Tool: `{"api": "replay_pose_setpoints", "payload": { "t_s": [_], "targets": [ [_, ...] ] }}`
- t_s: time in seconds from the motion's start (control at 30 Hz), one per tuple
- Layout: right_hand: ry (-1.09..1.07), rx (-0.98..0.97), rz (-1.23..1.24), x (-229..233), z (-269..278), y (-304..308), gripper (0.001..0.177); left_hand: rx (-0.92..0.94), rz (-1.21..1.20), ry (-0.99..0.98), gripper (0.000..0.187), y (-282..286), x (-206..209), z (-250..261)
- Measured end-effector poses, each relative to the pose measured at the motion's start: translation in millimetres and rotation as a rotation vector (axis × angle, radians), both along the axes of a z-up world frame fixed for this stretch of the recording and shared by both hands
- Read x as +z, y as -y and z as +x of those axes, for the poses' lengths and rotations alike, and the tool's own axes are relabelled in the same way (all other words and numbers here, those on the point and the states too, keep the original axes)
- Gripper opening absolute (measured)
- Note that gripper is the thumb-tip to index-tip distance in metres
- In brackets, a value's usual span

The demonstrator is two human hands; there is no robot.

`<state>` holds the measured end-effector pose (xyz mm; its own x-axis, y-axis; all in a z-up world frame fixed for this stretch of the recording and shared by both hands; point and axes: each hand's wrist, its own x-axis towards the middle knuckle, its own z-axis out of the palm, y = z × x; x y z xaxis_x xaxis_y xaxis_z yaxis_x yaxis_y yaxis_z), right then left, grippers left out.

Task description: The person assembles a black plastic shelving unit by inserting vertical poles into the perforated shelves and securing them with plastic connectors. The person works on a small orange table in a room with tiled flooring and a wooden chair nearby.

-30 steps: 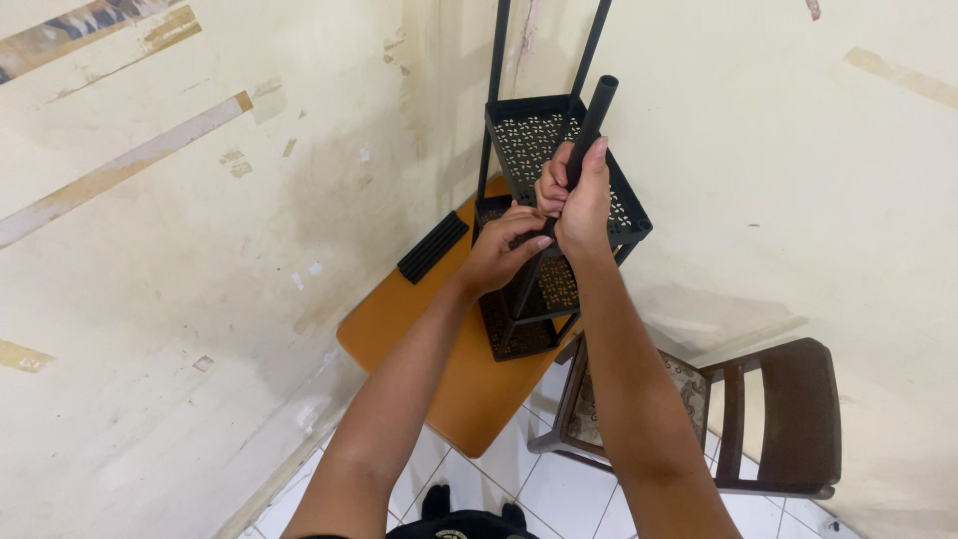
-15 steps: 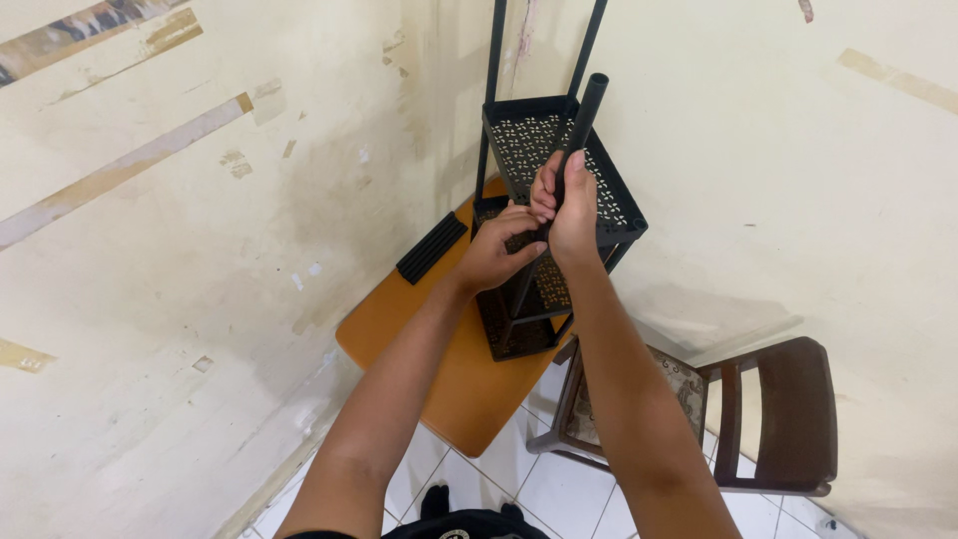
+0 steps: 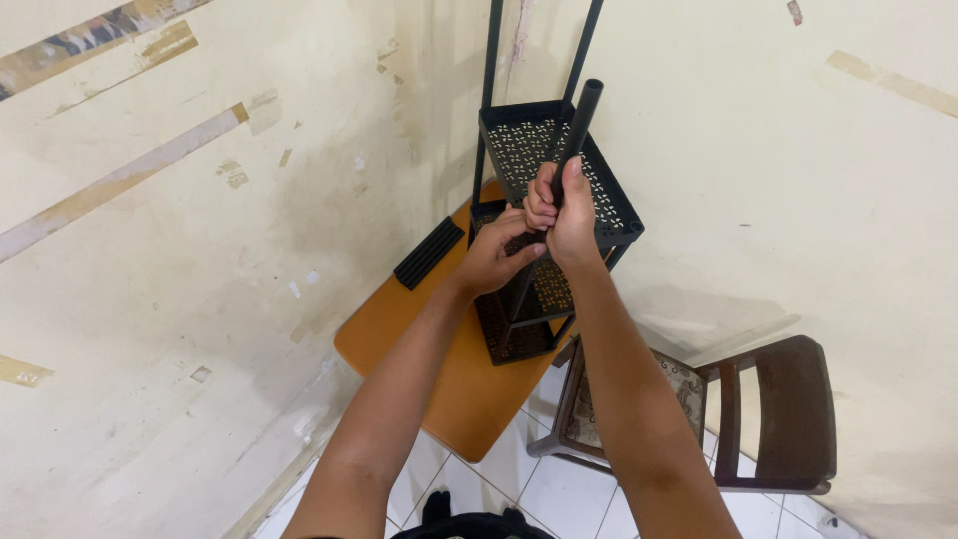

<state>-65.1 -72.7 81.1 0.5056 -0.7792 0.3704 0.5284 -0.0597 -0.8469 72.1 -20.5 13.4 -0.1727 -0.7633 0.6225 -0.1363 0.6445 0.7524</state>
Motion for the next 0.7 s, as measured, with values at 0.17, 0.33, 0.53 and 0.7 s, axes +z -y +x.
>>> {"api": "replay_pose_setpoints", "payload": {
  "t_s": [0.17,0.33,0.53,0.7],
  "targets": [
    [-0.016,-0.133,-0.113,30.8,4.6,-15.0,0.050,0.001,0.022,-0.013,0.025,7.3,-8.5,0.2],
    [0.036,-0.232,-0.277,76.2,4.4,-11.2,0.048,0.044,0.020,0.019,0.020,3.5,-8.4,-4.3],
    [0.009,-0.273,-0.205,81.1,16.0,-4.0,0.041,0.058,-0.010,-0.078,0.019,4.9,-12.8,-8.1],
    [0.040,-0.176,-0.206,75.7,14.2,4.3,0.045,0.088,-0.022,-0.076,0.018,7.4,-17.1,-8.1]
  ]
}}
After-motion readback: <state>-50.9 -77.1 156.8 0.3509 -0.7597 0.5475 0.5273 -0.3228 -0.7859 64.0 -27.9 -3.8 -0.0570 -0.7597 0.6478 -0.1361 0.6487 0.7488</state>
